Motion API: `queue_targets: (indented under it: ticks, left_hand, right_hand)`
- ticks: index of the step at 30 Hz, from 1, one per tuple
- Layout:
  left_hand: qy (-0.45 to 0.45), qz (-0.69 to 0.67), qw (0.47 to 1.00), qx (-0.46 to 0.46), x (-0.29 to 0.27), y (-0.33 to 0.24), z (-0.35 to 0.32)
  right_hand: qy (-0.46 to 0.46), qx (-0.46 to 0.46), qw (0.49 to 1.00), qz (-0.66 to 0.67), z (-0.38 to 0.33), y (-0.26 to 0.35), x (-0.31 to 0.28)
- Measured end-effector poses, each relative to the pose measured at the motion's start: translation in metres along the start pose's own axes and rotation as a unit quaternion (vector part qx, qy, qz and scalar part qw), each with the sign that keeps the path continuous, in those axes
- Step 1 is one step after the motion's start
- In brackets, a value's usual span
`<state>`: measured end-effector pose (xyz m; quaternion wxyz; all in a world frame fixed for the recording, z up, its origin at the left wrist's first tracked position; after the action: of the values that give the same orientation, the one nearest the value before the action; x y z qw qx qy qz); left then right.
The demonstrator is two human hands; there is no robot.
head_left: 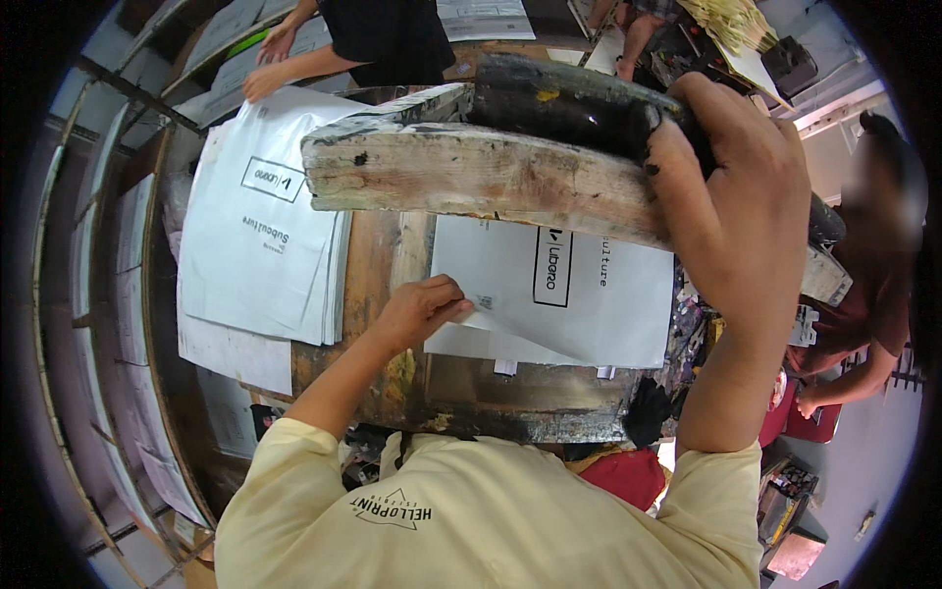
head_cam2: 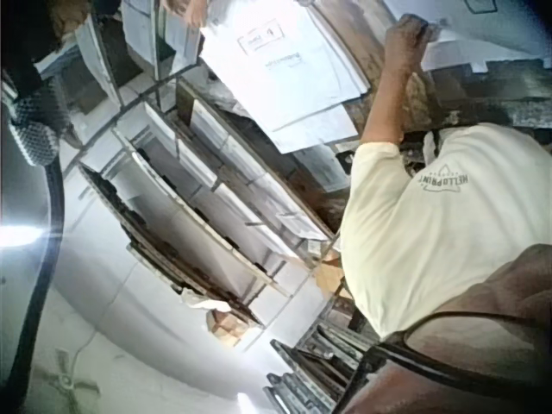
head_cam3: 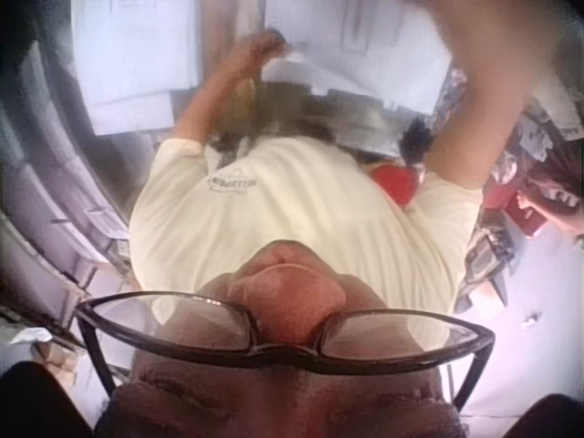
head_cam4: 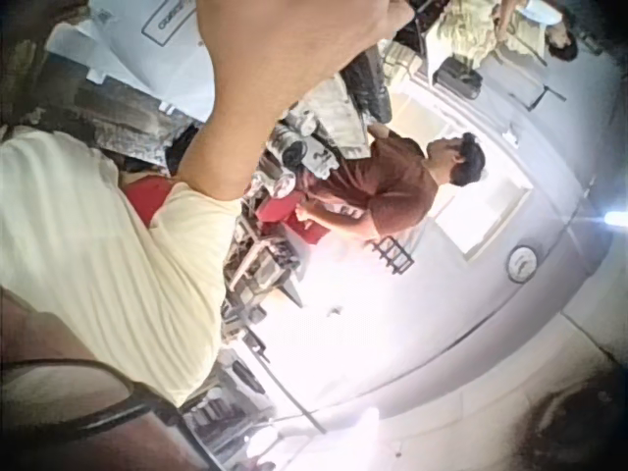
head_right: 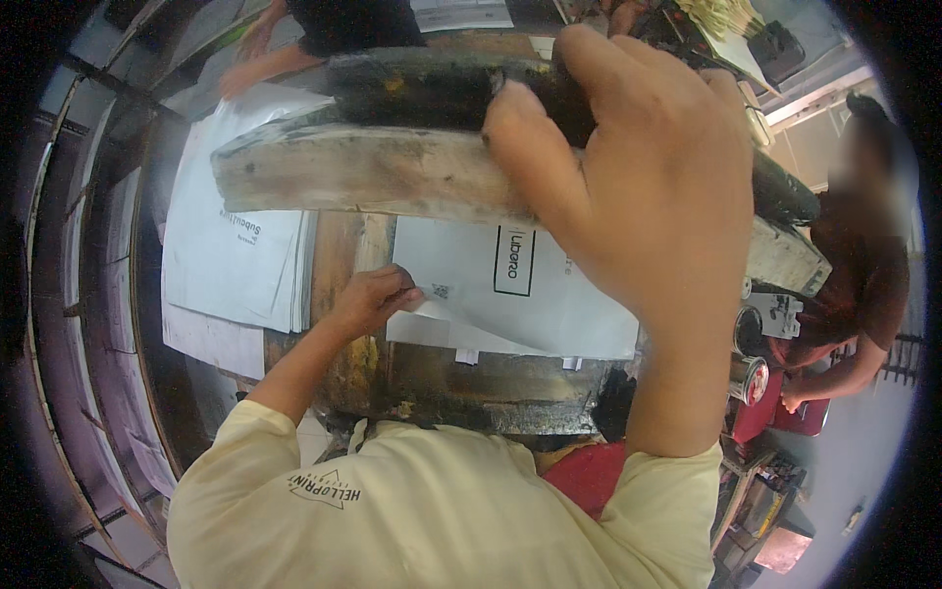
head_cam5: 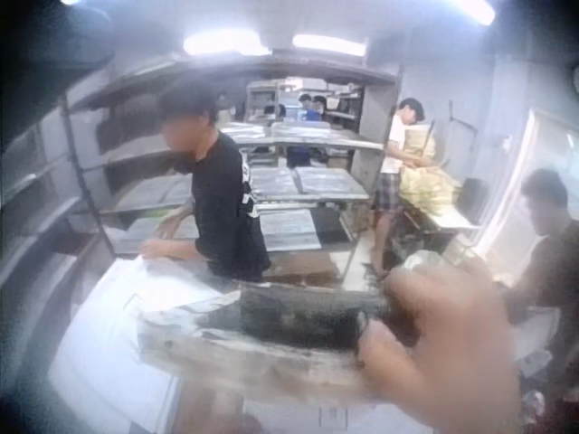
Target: The person performs screen printing on white bags by placing a bag on the base, lowering the screen, applying ink with a squeegee, and then lifting the screen to remove the printed bag.
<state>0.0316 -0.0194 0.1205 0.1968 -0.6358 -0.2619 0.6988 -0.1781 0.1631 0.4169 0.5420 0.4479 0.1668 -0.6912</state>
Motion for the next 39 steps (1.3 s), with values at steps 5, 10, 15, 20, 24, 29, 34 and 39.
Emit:
queue_targets:
  ticks: [5,10,15,20,24,29,34,39]
  left_hand:
    - [-0.085,-0.069,0.993,-0.036,-0.028,-0.002,-0.017]
    - [0.014,-0.031,0.984,-0.175,-0.108,0.071,-0.037]
    - [0.111,-0.021,0.945,-0.305,-0.203,0.167,-0.044]
    - [0.107,0.17,0.929,-0.31,-0.264,0.285,-0.087]
    - [0.099,0.321,0.886,-0.321,-0.28,0.329,-0.077]
    - [0.035,0.707,0.624,-0.332,-0.247,0.304,-0.085]
    - [-0.107,-0.287,0.941,-0.142,-0.133,-0.007,-0.012]
    - [-0.137,-0.321,0.912,-0.213,-0.054,-0.077,-0.071]
  right_hand:
    - [0.023,0.012,1.0,0.004,0.013,0.001,-0.004]
    - [0.003,-0.006,1.0,0.008,0.017,-0.004,0.002]
    - [0.023,0.022,0.999,0.003,0.012,0.002,-0.003]
    - [0.016,-0.003,1.0,0.023,0.012,0.004,-0.002]
    - [0.006,-0.015,1.0,0.022,0.0,0.002,-0.002]
    - [-0.006,-0.026,0.999,0.034,-0.008,0.01,0.006]
    - [-0.007,0.031,0.999,0.013,-0.056,0.006,0.008]
    - [0.088,0.001,0.996,0.001,-0.166,0.022,0.051]
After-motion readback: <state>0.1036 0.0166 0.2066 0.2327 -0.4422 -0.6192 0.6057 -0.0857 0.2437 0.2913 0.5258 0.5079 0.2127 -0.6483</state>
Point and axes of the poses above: each hand's wrist, its own z-axis towards the middle knuckle, its own x-axis out of the palm, y = z × x, the point moved 1 cm from there along z, towards the middle knuckle, and after that the axes turned 13 degrees about z, right-handed, at the moved point
